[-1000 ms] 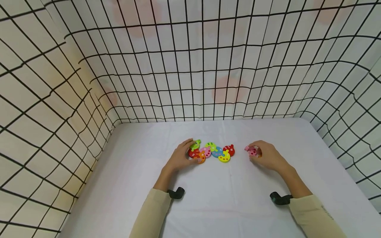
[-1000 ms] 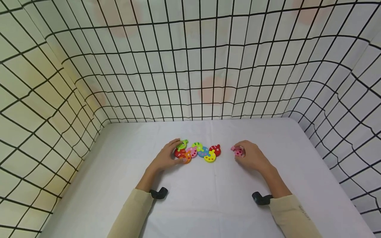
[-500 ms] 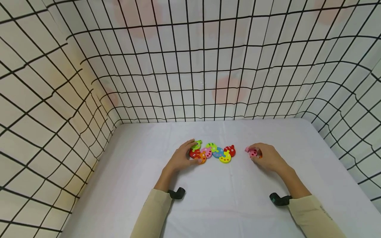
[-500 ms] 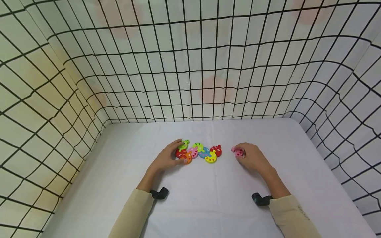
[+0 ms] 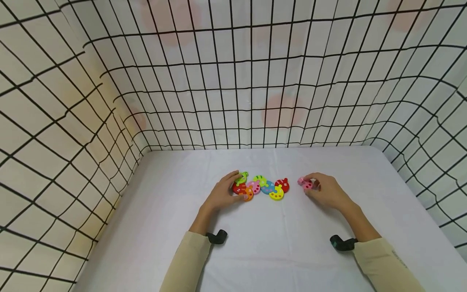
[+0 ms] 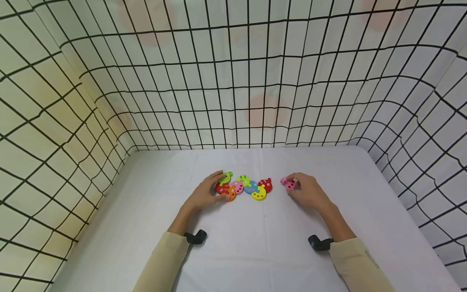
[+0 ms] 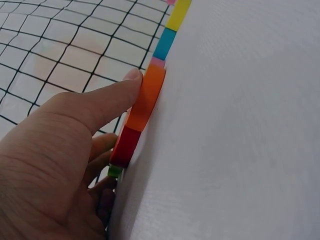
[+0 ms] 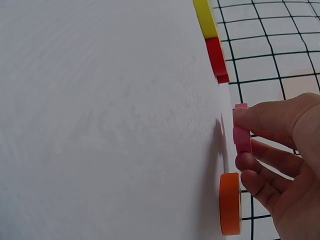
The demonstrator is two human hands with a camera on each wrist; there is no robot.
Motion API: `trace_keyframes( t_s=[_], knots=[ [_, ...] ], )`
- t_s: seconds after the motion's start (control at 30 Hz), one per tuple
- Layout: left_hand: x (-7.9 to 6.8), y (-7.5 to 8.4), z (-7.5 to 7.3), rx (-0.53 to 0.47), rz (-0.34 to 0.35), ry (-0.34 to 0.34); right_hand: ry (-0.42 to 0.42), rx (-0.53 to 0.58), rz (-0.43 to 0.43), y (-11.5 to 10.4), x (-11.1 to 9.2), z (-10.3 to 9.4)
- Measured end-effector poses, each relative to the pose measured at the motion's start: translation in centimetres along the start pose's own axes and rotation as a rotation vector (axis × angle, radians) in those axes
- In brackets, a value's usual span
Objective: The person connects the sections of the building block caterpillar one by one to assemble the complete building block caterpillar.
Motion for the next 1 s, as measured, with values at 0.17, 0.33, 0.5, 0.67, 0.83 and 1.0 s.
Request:
trace_keyframes(
  t_s=[0.17, 0.33, 0.5, 0.67, 0.83, 1.0],
  knots=[
    [0.0, -0.1, -0.1, 0.014, 0.001, 0.005, -0.008, 0.008, 0.000, -0.3, 0.6, 0.2],
    [0.0, -0.1, -0.1, 0.010, 0.003, 0.009, -0.012, 0.020, 0.001, -0.9, 1.5, 0.2],
    [0.0, 0.0, -0.1, 0.004, 0.000, 0.009, -0.024, 0.031, -0.020, -1.6, 2.4, 0.3],
    [0.1, -0.1, 0.0, 0.019, -0.005, 0.014, -0.034, 0.048, -0.029, -2.1, 3.0, 0.9],
    [0.2, -0.1, 0.0, 0.023, 0.004, 0.015, -0.039, 0.065, -0.025, -2.6, 3.4, 1.4],
    [0.1, -0.1, 0.0, 0.021, 0.005, 0.017, -0.034, 0.065, -0.046, -3.1, 3.7, 1.6]
  ],
)
Point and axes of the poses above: each hand's wrist, its own x-axis towards the middle knuckle, its own z-axis out of the palm, y = z × x, the point moved 6 cm from there along x, towards the middle knuckle, and after that the axes turned 12 degrees about -x, right-handed, at the moved point
